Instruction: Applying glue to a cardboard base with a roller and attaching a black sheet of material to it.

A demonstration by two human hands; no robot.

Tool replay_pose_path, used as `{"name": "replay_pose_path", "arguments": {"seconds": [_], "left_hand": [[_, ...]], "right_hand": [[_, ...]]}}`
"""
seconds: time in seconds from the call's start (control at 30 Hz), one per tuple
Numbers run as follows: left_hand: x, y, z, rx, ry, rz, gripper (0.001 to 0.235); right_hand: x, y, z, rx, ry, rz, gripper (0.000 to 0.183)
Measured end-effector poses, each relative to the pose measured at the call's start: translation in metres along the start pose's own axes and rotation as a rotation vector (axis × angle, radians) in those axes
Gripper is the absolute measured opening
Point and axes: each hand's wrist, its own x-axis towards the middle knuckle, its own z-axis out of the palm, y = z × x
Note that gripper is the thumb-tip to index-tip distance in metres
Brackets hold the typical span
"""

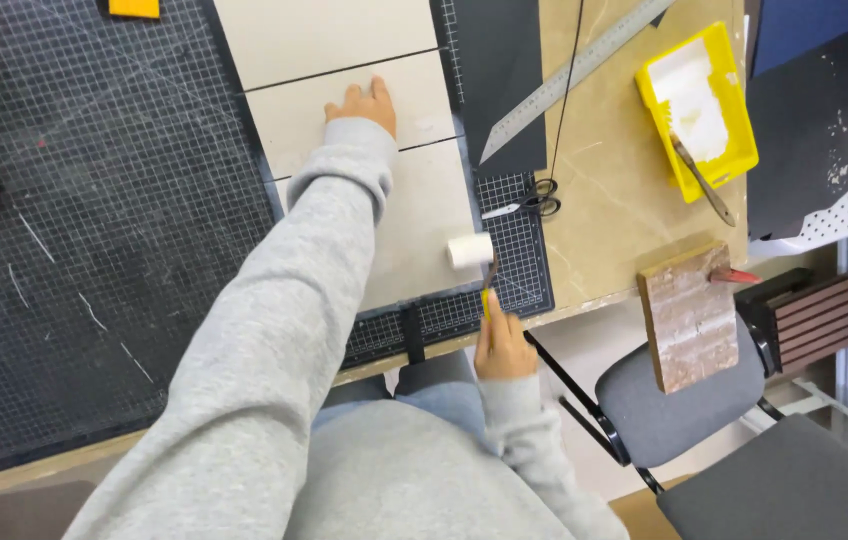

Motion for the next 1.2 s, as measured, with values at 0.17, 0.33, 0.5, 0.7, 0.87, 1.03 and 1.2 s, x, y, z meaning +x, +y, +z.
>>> {"name": "replay_pose_path", "arguments": {"seconds": [0.17, 0.33, 0.5, 0.7, 0.87, 1.03, 1.2], "left_hand": [[0.011, -0.001, -0.003, 0.022, -0.038, 0.002, 0.079], [0.004, -0.002, -0.010, 0.002, -0.026, 0.001, 0.080], [0.013, -0.004, -0.002, 0.019, 0.026, 0.007, 0.070], [0.009, -0.002, -0.007, 0.023, -0.001, -0.004, 0.074], [-0.001, -0.010, -0.016, -0.042, -0.020, 0.006, 0.073], [-0.004, -0.037, -0.011, -0.243, -0.015, 0.030, 0.094], [-0.118, -0.078, -0.063, -0.511, 0.204, 0.121, 0.075]], "right_hand": [[-0.032, 0.007, -0.006, 0.024, -0.024, 0.039, 0.045], [-0.018, 0.009, -0.009, 0.034, -0.013, 0.033, 0.045], [-0.023, 0.014, 0.001, 0.033, -0.023, 0.027, 0.044], [-0.024, 0.008, -0.009, 0.022, 0.002, 0.006, 0.041], [-0.009, 0.007, 0.003, 0.023, -0.053, 0.056, 0.046], [0.054, -0.001, -0.062, 0.396, 0.201, 0.352, 0.039], [0.087, 0.211, -0.089, 0.202, 0.378, 0.363, 0.043]]}}
